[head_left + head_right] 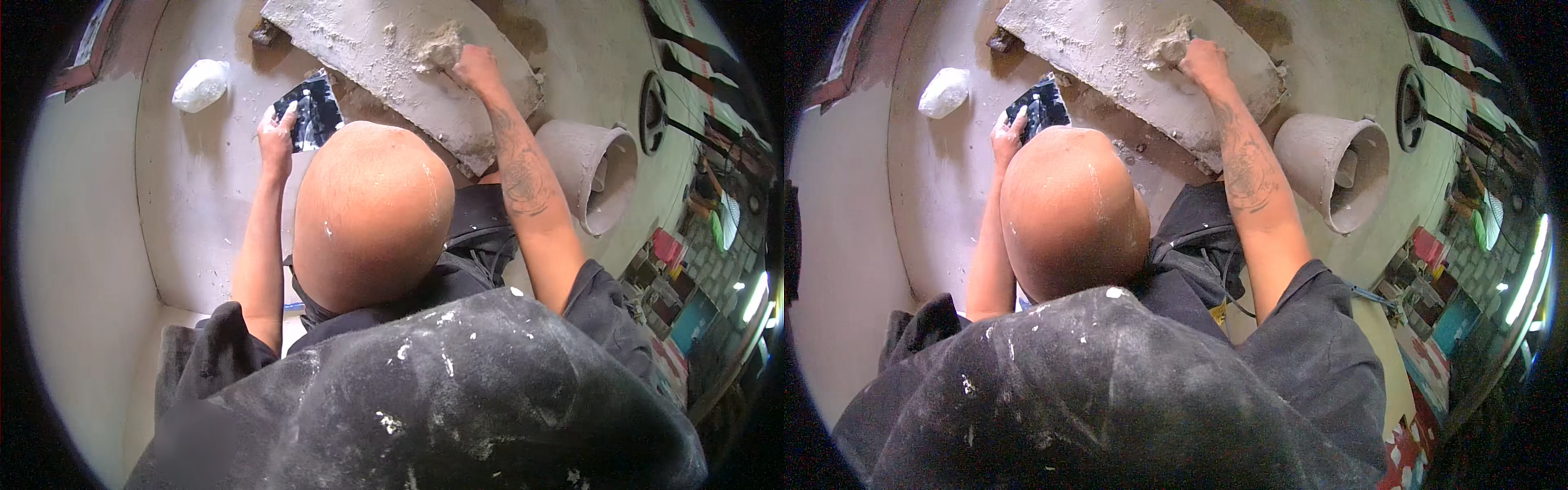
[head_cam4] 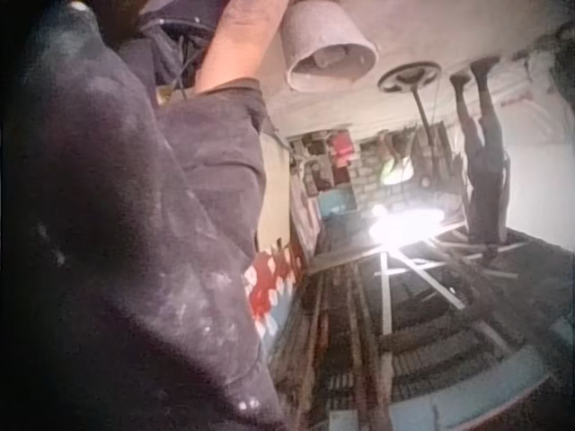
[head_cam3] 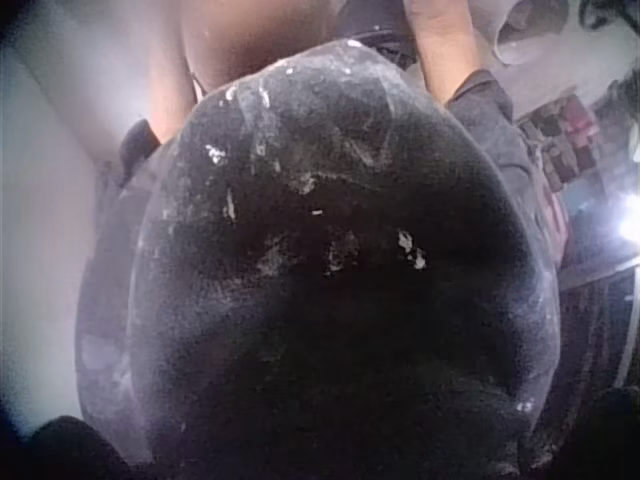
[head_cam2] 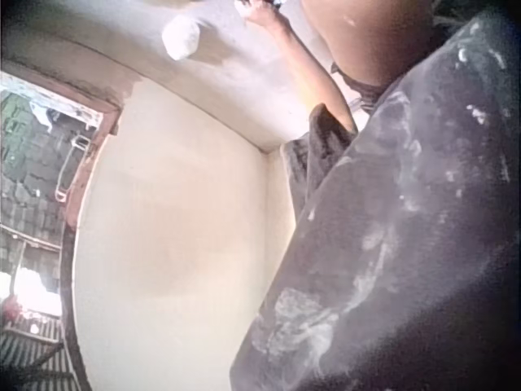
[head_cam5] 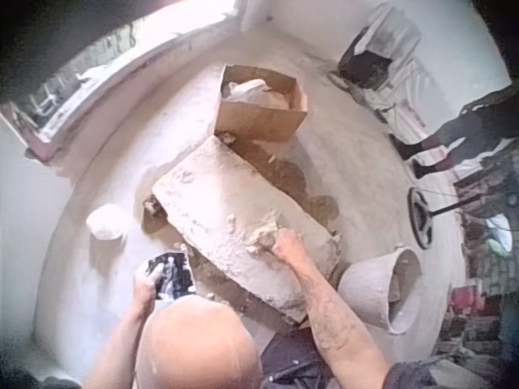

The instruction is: The recorder uses two spatulas to mix and apply plaster or joint compound to a surface.

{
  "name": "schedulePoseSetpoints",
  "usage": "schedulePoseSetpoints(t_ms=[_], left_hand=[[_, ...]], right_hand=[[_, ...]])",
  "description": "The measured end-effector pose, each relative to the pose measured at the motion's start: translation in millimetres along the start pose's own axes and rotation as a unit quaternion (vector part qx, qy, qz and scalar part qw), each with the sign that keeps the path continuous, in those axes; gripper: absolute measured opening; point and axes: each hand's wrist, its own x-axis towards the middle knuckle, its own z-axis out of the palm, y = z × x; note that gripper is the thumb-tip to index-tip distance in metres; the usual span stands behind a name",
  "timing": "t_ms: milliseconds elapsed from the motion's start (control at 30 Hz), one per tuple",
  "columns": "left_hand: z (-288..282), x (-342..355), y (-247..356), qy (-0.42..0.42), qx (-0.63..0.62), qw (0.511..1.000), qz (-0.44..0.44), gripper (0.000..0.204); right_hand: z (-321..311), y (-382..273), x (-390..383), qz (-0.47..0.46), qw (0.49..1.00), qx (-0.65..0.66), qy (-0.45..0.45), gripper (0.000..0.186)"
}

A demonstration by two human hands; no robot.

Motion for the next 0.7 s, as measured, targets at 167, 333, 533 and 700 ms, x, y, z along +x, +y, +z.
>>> schedulePoseSetpoints(t_ms=[167,333,533,700], left_hand=[[48,22,56,-0.078,0.079,0.990,0.087,0.028],[122,44,93,-0.128,0.288,0.909,0.273,0.038],[183,49,110,-0.181,0.303,0.783,0.512,0.035],[206,54,116,-0.175,0.274,0.879,0.350,0.034]], right_hand=[[-17,2,-5,0.044,0.981,0.173,0.074,0.028],[-9,14,-17,0.025,0.979,0.164,0.117,0.030],[4,-21,-14,0.089,0.908,0.362,0.191,0.024],[-33,-36,-31,0.036,0.914,0.347,0.206,0.023]])
